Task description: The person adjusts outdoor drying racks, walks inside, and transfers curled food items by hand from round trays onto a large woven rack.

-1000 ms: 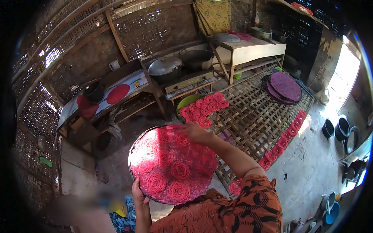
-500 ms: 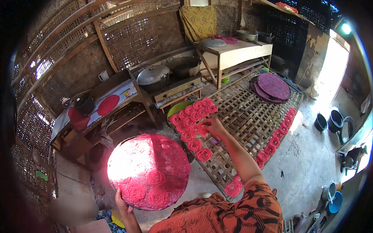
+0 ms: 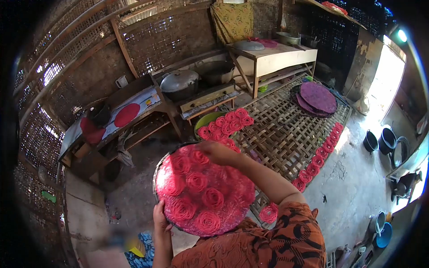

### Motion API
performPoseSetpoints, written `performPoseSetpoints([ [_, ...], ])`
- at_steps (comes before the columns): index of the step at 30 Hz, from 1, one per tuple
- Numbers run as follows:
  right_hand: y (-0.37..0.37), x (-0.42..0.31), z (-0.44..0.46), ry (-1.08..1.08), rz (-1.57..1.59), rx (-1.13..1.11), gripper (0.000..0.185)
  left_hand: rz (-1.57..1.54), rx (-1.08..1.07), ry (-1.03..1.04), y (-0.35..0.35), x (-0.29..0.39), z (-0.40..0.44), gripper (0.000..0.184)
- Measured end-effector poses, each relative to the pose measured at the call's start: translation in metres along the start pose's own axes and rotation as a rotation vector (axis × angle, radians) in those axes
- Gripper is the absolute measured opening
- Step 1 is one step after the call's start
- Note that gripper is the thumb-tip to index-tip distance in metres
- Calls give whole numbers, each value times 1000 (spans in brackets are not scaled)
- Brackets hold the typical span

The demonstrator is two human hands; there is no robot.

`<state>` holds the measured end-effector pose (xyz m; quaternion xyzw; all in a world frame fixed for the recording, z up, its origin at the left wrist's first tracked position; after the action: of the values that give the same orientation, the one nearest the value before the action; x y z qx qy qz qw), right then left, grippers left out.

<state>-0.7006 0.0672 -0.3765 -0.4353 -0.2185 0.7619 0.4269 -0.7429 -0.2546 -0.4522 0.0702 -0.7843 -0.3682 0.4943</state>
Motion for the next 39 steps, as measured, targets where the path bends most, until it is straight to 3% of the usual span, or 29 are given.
performPoseSetpoints([
  [1, 3, -8, 3, -159, -35, -57, 32, -3, -58, -37, 9, -4, 3, 24],
  [2, 2, -6, 3, -158, -39, -55, 32, -3, -62, -38, 21, -4, 3, 24],
  [4, 3, -2, 1, -157, -373, -129, 30, 12, -40, -77, 39, -1, -2, 19],
  [7, -19, -3, -3, -42, -393, -253, 27, 13, -87, -148, 30, -8, 5, 19],
  [11, -30, 4, -18, -179, -71, -57, 20, -2, -47, -146, 30, -13, 5, 19],
  [13, -43, 9, -27, 191, 154, -2, 17, 17, -25, -117, 11, -14, 10, 22],
  [16, -71, 17, -40, 387, 236, 198, 15, 47, 24, -36, -17, 4, 17, 24],
  [17, -73, 27, -48, 501, 431, 286, 14, 22, 42, -3, -25, 11, 17, 24],
  [18, -75, 35, -59, 510, 431, 291, 14, -1, 61, 30, -30, 19, 17, 25],
  [20, -84, 48, -83, 585, 124, 227, 12, -9, 88, 130, -35, 35, 13, 25],
  [22, -79, 59, -101, 689, 95, 160, 13, -26, 77, 131, -38, 44, 13, 24],
  [25, -31, 118, -141, 790, 339, 283, 16, -53, 111, 227, -43, 46, 17, 23],
  [27, -6, 134, -159, 972, 656, 335, 18, -63, 133, 234, -39, 40, 21, 22],
  [28, -1, 132, -163, 969, 658, 334, 18, -73, 155, 239, -40, 38, 23, 21],
  [30, -9, 105, -155, 788, -113, 105, 27, -79, 141, 262, -38, 31, 27, 20],
  [31, -13, 94, -149, 785, -112, 100, 27, -106, 141, 251, -33, 26, 27, 20],
  [32, -20, 68, -134, 528, -270, 126, 28, -131, 142, 241, -26, 21, 26, 20],
  [34, -17, 28, -110, 265, -411, 146, 30, -129, 190, 266, -15, 11, 26, 21],
  [36, 5, 2, -90, 183, -34, 46, 26, -122, 108, 163, -3, 1, 30, 21],
  [39, 26, -20, -84, 41, -212, 50, 26, -119, -5, 94, 15, -9, 30, 25],
])
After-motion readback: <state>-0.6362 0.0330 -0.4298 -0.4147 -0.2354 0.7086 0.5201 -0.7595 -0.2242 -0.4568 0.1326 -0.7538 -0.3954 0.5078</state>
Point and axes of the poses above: each hand's wrist, its own z-axis towards the middle knuckle, its own y-axis out of the palm, x = y × z, the point moved 3 cm from there along z, towards the middle knuckle, and after that the axes turned 6 degrees about -z, right-handed, at the moved point
